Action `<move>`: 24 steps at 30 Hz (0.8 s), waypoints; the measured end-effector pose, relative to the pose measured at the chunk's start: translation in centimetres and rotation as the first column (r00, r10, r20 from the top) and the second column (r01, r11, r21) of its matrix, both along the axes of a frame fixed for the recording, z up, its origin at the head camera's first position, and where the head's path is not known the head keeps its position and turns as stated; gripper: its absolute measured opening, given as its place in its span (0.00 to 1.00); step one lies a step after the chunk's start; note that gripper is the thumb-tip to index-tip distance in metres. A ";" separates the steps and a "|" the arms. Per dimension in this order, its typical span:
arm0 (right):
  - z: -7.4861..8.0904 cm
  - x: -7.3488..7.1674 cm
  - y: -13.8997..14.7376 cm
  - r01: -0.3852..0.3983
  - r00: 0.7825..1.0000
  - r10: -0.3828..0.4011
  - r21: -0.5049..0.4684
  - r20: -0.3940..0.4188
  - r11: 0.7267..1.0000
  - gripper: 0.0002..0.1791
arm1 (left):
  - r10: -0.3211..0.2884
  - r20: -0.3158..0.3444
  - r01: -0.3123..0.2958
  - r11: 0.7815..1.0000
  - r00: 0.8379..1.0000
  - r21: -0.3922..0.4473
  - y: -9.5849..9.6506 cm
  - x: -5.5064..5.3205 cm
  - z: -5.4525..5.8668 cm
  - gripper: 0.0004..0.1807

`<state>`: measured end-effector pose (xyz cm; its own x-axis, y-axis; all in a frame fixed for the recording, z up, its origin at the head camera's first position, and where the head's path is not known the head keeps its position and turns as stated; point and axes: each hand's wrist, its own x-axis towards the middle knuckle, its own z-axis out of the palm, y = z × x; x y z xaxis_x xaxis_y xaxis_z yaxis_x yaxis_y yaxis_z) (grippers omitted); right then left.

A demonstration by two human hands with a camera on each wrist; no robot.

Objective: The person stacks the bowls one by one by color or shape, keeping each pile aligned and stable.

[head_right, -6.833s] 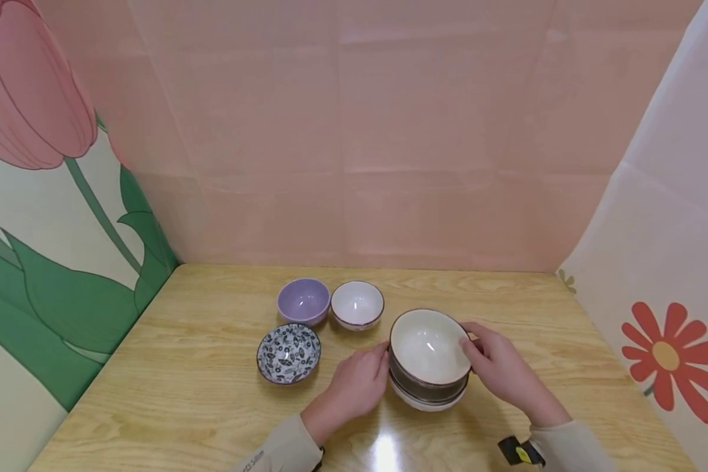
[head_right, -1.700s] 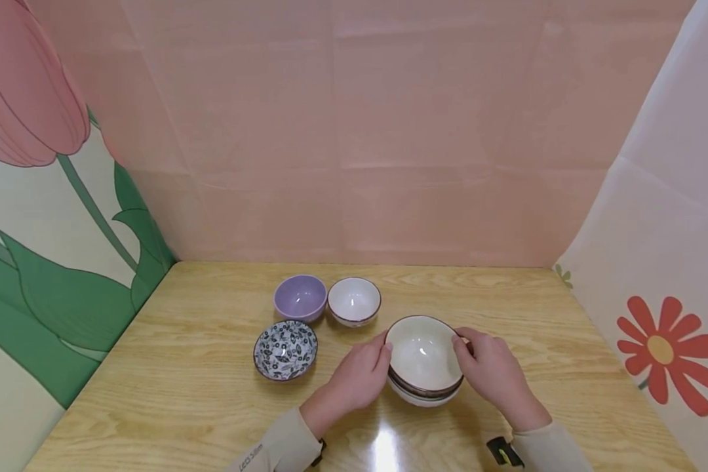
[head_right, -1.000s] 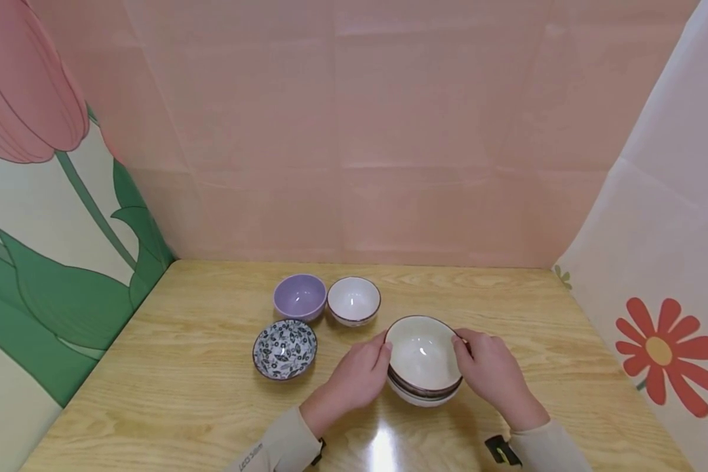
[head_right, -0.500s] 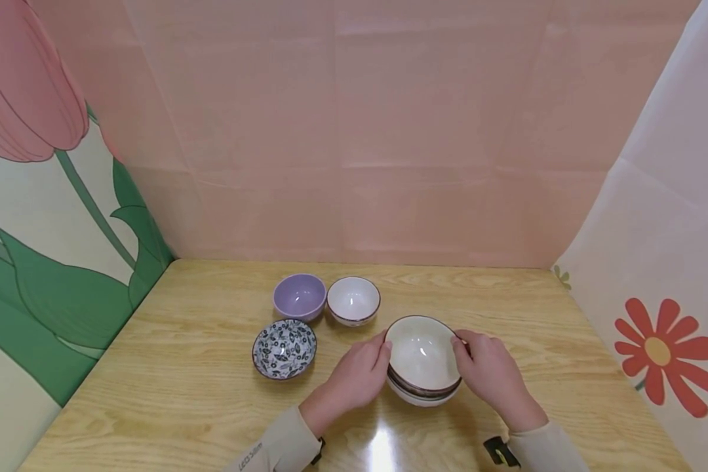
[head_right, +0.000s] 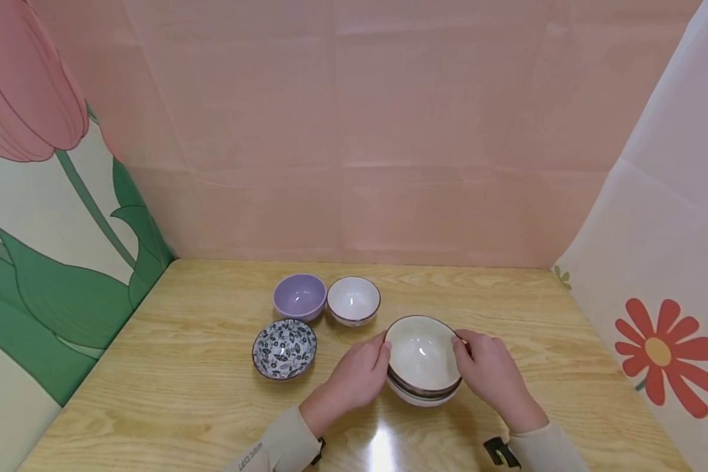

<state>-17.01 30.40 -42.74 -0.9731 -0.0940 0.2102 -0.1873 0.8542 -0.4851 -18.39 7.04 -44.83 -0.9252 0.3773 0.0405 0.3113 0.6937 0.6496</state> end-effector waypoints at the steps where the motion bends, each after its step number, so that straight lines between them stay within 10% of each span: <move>1: 0.0 0.0 0.0 0.000 1.000 0.000 -0.003 0.003 1.000 0.16 | 0.001 -0.006 -0.001 1.000 1.000 -0.001 0.0 0.0 0.0 0.30; 24: 0.9 0.6 -0.3 0.083 0.996 -0.080 0.118 -0.032 0.989 0.23 | -0.019 -0.114 0.014 0.999 0.993 -0.037 -4.6 -2.5 2.2 0.21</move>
